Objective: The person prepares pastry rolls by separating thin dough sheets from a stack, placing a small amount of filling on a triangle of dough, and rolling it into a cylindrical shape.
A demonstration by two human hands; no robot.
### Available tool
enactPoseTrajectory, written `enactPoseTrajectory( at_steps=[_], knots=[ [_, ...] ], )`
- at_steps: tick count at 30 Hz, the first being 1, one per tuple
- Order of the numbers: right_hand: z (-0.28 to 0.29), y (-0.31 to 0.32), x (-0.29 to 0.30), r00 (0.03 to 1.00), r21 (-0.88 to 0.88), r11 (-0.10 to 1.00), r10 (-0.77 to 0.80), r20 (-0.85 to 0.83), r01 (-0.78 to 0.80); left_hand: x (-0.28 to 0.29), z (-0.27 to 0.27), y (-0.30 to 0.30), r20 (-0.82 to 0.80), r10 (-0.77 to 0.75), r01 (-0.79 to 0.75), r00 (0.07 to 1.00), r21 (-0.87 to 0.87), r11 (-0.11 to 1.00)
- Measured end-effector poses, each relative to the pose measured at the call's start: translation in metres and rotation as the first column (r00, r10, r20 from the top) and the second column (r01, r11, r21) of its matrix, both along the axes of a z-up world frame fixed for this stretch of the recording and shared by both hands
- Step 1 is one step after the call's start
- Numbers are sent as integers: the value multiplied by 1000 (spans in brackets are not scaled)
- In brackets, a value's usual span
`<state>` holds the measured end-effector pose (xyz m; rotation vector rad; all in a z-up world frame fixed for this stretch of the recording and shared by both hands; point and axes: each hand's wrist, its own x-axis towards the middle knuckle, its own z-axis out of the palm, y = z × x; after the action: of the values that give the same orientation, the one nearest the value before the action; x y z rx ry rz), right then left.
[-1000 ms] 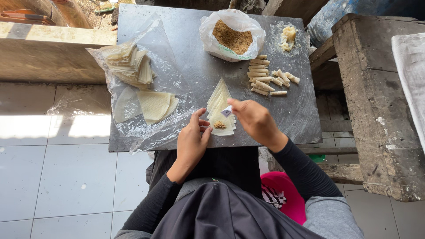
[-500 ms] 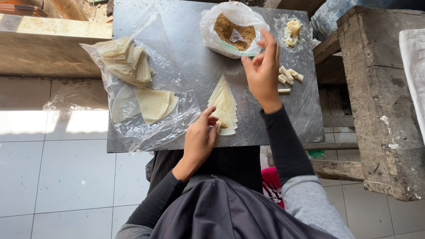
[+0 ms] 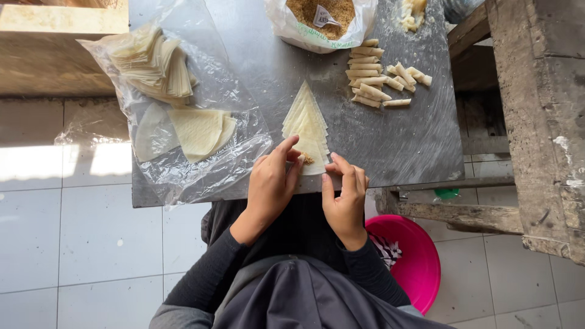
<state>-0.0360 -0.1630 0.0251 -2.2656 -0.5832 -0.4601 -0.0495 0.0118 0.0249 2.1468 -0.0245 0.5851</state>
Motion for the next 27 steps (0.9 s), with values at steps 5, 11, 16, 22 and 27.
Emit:
enactPoseTrajectory(
  at_steps=[5,11,16,22,27],
  knots=[
    [-1,13,4,1000,80,997,-12,13,11,4,-1,0,69,-32,27,997,74,997],
    [4,24,8,998,276,961,38,-44,-25,1,4,0,73,16,-27,997,154,988],
    [1,33,13,995,388,922,57,-86,-19,4,-5,5,37,-12,6,999,158,987],
    [-1,36,26,996,252,965,79,-30,-69,4,-1,9,53,-47,34,998,220,975],
    [2,31,33,984,215,966,163,-67,-146,3,11,20,-50,-173,180,984,211,961]
  ],
)
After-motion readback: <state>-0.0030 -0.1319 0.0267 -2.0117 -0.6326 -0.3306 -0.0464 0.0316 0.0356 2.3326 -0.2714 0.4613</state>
